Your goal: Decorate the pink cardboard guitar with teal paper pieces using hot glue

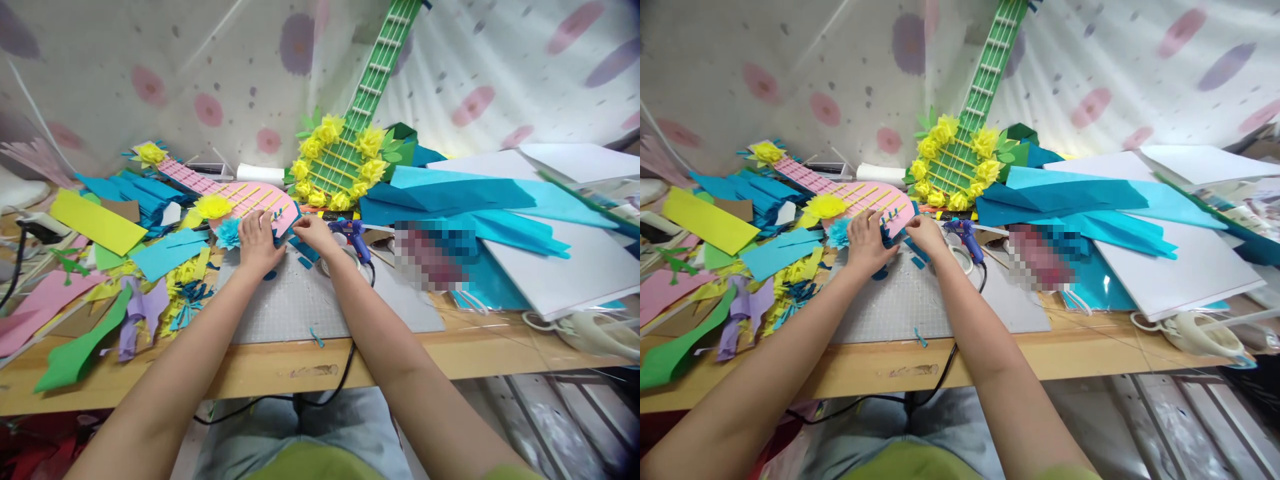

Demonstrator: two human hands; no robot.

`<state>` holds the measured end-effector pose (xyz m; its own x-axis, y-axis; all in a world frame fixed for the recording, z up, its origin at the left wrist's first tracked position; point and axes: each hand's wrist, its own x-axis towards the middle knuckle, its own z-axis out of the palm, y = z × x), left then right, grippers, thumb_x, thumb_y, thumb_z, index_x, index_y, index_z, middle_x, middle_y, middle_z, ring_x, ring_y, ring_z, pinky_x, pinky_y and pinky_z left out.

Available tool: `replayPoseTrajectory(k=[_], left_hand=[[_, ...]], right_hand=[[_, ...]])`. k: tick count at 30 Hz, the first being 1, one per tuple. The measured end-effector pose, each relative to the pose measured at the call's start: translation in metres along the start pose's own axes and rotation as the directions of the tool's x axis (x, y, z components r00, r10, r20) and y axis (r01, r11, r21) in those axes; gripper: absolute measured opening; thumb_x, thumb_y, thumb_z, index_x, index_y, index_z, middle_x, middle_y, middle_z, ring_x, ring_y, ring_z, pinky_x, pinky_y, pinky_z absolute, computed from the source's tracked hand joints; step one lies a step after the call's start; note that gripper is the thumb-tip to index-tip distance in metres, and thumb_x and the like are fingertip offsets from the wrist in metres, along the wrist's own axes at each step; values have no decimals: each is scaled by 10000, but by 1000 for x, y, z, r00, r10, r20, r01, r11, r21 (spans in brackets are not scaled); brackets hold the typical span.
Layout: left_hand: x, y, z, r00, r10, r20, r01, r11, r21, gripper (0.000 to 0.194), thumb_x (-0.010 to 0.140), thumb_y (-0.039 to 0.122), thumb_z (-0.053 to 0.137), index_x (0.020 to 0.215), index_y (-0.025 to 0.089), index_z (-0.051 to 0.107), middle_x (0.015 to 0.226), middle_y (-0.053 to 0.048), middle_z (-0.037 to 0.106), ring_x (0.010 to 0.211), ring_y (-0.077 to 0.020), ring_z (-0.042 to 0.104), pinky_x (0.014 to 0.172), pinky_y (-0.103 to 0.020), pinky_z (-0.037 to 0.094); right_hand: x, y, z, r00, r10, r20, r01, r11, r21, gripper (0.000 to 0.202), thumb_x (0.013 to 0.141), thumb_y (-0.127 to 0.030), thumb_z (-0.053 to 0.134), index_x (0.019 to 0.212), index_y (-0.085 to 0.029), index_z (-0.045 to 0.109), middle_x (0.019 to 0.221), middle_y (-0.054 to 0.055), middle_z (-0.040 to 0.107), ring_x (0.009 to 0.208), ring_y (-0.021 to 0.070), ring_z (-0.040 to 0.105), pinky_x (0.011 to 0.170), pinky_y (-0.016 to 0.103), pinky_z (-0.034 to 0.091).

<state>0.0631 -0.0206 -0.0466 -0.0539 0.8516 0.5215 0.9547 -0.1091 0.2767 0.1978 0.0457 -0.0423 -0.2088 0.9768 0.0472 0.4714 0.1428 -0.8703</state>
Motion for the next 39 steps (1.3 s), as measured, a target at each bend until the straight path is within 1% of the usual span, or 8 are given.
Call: replayPoseTrajectory(k=[3, 8, 15, 19, 24, 31, 35, 39], left_hand=[[2, -4, 3, 1000, 2, -22, -2, 1000, -15, 636, 661, 211, 639, 1255, 159, 418, 1323, -175, 434, 1270, -337, 349, 1082, -494, 199], [1, -13, -1, 996, -36, -86, 27, 994, -105, 522, 703, 207, 587, 1208, 174, 458, 1274, -149, 475, 1253, -302, 384, 1076, -467, 228], [-3, -20, -4, 989, -98, -114, 83, 988, -127, 515, 699, 241, 611, 1191, 185, 471, 1251, -139, 495, 1218, -300, 414, 1042, -459, 267], [-4, -20, -4, 989, -96, -116, 78, 986, -148, 510, 699, 231, 605, 1189, 188, 469, 1243, -132, 502, 1217, -293, 418, 1047, -455, 259], [-5, -21, -3, 988, -103, -116, 85, 985, -151, 509, 697, 240, 607, 1185, 181, 472, 1228, -135, 517, 1200, -298, 429, 1037, -458, 266], [-6, -21, -4, 987, -118, -113, 97, 980, -171, 488, 699, 229, 605, 1167, 192, 475, 1227, -127, 513, 1206, -292, 424, 1055, -461, 243], [-7, -21, -4, 986, -115, -124, 96, 984, -152, 482, 698, 234, 609, 1161, 183, 482, 1233, -129, 519, 1209, -289, 427, 1057, -449, 241], [-7, -20, -4, 984, -118, -131, 99, 985, -143, 472, 695, 234, 609, 1150, 194, 488, 1227, -117, 529, 1206, -285, 436, 1056, -446, 241]], right_hand=[[1, 0, -2, 1000, -7, -11, 7, 999, -53, 122, 688, -150, 559, 772, -162, 647, 739, 1, 657, 720, 126, 618, 730, 259, 492], [-2, -5, 2, 1000, -3, 5, 3, 997, -76, 135, 703, -162, 556, 787, -169, 662, 771, 2, 674, 739, 126, 621, 740, 257, 492], [-8, -19, 10, 998, 15, 58, -7, 991, -135, 105, 691, -173, 576, 747, -174, 665, 767, 11, 681, 752, 139, 628, 743, 253, 480], [-9, -19, 16, 996, 46, 78, -34, 988, -148, 90, 686, -178, 584, 733, -183, 661, 743, 1, 680, 744, 135, 630, 732, 240, 478], [-7, -19, 22, 995, 73, 68, -60, 983, -176, 88, 680, -195, 600, 733, -187, 670, 783, 15, 694, 768, 153, 638, 739, 255, 483], [-8, -19, 27, 994, 89, 63, -79, 986, -148, 120, 694, -201, 582, 756, -190, 684, 803, 20, 702, 789, 151, 641, 749, 252, 482], [-8, -18, 30, 993, 110, 53, -104, 989, -105, 143, 692, -211, 581, 781, -192, 691, 826, 15, 703, 799, 146, 636, 743, 245, 481], [-6, -16, 32, 990, 121, 68, -119, 992, -35, 146, 684, -215, 576, 771, -183, 689, 770, 13, 692, 753, 137, 634, 707, 237, 488]])
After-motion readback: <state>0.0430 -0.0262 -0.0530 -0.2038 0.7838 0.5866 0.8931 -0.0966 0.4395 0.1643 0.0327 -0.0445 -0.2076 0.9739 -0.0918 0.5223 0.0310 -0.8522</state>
